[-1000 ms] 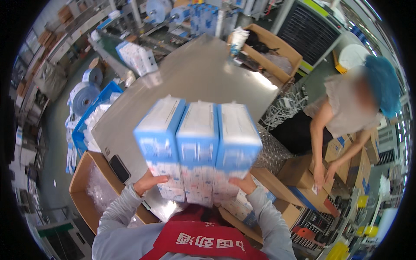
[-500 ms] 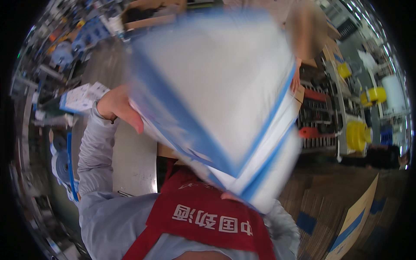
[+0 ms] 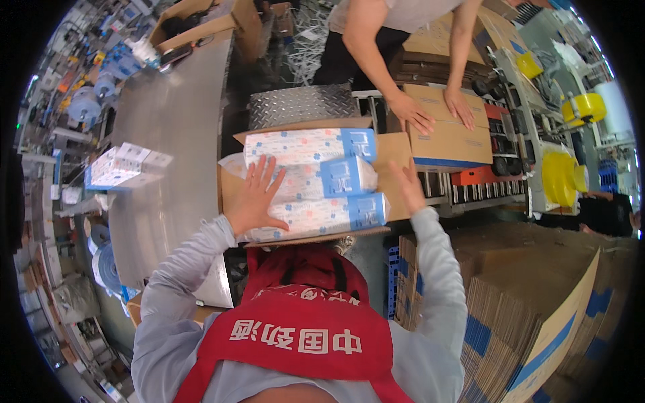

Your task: The person picks up multiple tissue packs from a table, stacks them, and places them into a cardboard box. The person then moves the box onto a conveyor belt and repeats the process with additional boxes.

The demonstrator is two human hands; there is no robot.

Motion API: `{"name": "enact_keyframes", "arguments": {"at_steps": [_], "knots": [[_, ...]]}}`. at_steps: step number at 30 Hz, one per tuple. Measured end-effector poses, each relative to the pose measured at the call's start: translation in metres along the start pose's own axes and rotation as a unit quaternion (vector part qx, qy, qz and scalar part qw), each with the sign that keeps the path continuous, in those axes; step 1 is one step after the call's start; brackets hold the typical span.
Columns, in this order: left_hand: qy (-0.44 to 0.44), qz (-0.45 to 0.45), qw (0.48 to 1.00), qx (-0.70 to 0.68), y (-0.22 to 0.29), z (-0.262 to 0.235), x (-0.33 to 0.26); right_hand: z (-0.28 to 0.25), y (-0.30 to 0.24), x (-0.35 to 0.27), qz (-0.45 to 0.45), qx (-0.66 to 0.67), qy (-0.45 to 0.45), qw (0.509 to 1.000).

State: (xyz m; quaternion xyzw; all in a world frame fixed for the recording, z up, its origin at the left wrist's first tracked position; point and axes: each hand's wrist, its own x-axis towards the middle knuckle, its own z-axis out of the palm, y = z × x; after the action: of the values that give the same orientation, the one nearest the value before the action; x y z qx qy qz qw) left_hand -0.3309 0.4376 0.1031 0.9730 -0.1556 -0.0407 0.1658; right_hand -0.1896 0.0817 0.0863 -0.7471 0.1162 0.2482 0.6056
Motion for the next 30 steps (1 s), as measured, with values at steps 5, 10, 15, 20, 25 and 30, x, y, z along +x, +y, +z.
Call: {"name": "enact_keyframes", "arguments": {"at_steps": [5,10,15,20,25,30], "knots": [[-0.098,-0.099,0.989,0.042,-0.004,0.049,-0.041,0.114,0.031,0.005,-0.12,-0.382,-0.027,0.916],[0.023,-0.129,0.99,-0.046,0.002,0.064,-0.051,0.052,0.056,0.03,-0.279,-0.608,0.047,0.742],[0.096,-0.129,0.987,-0.025,-0.004,0.1,-0.021,0.094,0.063,0.022,-0.424,-0.567,-0.122,0.695],[0.085,-0.125,0.988,-0.004,-0.035,0.13,-0.033,0.086,0.089,0.045,-0.341,-0.619,-0.154,0.691],[0.124,-0.104,0.987,0.003,-0.031,0.127,-0.031,0.075,0.09,0.032,-0.475,-0.618,-0.052,0.624],[0.117,-0.079,0.989,0.037,-0.034,0.13,-0.021,0.055,0.055,0.029,-0.415,-0.571,0.061,0.705]]}}
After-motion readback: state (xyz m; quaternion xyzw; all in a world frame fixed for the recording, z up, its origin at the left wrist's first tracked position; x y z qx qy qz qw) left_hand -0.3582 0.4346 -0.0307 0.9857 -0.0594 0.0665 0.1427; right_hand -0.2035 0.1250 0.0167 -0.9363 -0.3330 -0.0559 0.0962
